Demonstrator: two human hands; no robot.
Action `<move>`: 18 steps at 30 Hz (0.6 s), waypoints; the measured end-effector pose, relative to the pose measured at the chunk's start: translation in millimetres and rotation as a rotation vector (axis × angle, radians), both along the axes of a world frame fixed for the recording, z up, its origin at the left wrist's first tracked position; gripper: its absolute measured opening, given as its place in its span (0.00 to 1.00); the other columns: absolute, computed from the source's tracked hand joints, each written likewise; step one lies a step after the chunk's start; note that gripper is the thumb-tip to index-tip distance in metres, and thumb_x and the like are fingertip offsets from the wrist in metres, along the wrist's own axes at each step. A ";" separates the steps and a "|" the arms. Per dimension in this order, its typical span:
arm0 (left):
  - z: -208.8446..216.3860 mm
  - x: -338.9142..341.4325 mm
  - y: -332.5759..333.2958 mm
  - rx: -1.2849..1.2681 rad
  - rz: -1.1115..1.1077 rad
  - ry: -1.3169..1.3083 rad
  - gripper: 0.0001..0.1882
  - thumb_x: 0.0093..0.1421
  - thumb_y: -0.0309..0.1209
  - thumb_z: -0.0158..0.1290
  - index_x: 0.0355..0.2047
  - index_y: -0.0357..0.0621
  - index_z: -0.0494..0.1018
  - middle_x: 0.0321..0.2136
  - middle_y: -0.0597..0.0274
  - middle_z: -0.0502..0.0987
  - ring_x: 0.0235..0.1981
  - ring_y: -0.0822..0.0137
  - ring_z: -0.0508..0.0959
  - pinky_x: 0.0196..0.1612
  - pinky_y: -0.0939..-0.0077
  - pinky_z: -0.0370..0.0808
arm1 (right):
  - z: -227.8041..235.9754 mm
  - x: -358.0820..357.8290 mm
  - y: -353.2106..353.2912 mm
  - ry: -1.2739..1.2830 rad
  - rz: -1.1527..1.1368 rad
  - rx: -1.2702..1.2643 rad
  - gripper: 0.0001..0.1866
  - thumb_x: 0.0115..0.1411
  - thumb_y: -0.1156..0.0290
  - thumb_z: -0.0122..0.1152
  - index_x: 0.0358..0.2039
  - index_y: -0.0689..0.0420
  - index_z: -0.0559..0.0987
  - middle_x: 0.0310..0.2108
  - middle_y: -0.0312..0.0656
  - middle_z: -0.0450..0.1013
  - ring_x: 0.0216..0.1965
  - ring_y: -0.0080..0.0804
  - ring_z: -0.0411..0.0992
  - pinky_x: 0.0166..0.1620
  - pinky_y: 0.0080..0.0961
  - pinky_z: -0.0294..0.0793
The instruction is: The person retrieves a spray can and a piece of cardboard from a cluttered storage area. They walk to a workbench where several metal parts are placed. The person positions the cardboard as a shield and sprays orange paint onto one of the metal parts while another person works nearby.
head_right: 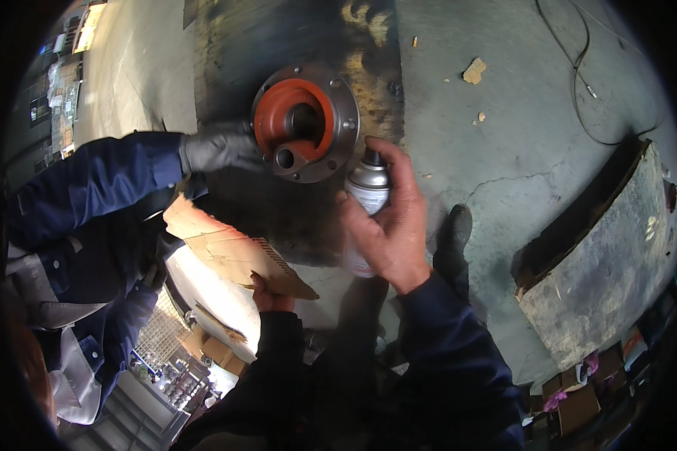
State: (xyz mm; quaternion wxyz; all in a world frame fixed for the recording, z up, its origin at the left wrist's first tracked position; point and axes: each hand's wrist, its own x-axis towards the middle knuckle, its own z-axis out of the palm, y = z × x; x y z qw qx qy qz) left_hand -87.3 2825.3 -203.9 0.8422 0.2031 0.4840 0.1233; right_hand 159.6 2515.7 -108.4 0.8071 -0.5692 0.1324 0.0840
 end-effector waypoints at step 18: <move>21.5 2.4 -75.7 0.032 0.115 0.006 0.30 0.69 0.42 0.61 0.68 0.51 0.70 0.66 0.59 0.75 0.67 0.49 0.73 0.71 0.40 0.68 | 13.9 44.0 -80.8 -0.061 0.319 -0.195 0.31 0.57 0.77 0.70 0.62 0.54 0.73 0.41 0.41 0.77 0.40 0.29 0.77 0.47 0.30 0.79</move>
